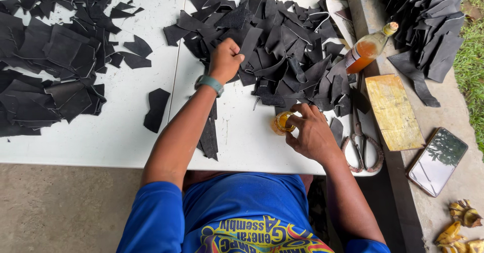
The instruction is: The person repeatedly picks up small black rubber pieces from a pile on a white table and rubs them against a small glass jar containing a yellow substance. The person also uses a rectangular wooden block to rub the rubber pieces. The process is repetitive, involving handling individual pieces and applying them to the jar or block.
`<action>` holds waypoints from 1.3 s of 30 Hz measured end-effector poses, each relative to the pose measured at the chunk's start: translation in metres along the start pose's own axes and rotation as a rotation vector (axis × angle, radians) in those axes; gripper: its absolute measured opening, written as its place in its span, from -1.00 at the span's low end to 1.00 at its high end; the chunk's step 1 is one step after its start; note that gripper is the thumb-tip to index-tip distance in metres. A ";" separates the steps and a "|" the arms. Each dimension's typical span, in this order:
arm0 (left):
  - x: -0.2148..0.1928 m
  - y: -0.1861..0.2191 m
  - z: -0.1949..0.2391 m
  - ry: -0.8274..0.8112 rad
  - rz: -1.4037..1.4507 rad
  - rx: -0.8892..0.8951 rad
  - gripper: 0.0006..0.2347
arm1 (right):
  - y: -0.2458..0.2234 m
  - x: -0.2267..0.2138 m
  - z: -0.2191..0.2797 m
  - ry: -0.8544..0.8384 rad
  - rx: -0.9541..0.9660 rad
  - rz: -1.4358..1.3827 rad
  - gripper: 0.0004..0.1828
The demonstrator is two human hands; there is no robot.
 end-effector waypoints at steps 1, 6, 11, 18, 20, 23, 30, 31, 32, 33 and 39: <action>-0.008 0.002 0.006 -0.015 0.115 0.015 -0.81 | 0.000 -0.002 -0.001 0.008 0.009 0.000 -0.70; -0.004 -0.003 0.045 -0.232 0.618 -0.137 -0.84 | -0.002 0.003 -0.009 -0.080 0.007 0.072 -0.55; 0.002 -0.018 0.073 -0.243 0.665 -0.179 -0.94 | -0.004 0.018 -0.017 -0.217 0.025 0.137 -0.45; -0.012 0.031 0.113 -0.296 0.708 -0.025 -0.40 | -0.005 -0.005 -0.009 -0.126 0.017 0.060 -0.48; -0.015 0.042 0.124 -0.324 0.782 -0.050 -0.29 | -0.007 -0.021 0.004 -0.048 0.018 0.034 -0.47; -0.016 0.049 0.136 -0.313 0.689 -0.003 -0.34 | -0.010 -0.034 0.020 0.014 0.016 0.015 -0.48; 0.014 0.019 0.154 -0.332 0.849 0.081 -0.68 | -0.010 -0.038 0.032 0.024 -0.012 -0.094 -0.57; 0.025 0.019 0.158 -0.416 1.062 0.066 -0.72 | -0.009 -0.039 0.034 0.026 -0.012 -0.127 -0.59; 0.031 0.023 0.163 -0.502 1.275 0.045 -0.75 | -0.009 -0.046 0.037 0.083 -0.044 -0.304 -0.53; 0.035 0.027 0.168 -0.559 1.339 0.010 -0.69 | -0.008 -0.053 0.042 0.141 -0.076 -0.480 -0.46; 0.043 0.084 0.208 -0.802 1.522 -0.135 -0.53 | -0.023 -0.062 0.044 0.270 -0.317 -0.980 -0.23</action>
Point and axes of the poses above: each hand's wrist, its own z-axis away from the middle knuckle, its own x-axis out of the palm, y = z × x, the point moved 10 cm from there along -z, towards the middle knuckle, and after that the axes turned 3 degrees about -x, right-handed, at the moved point
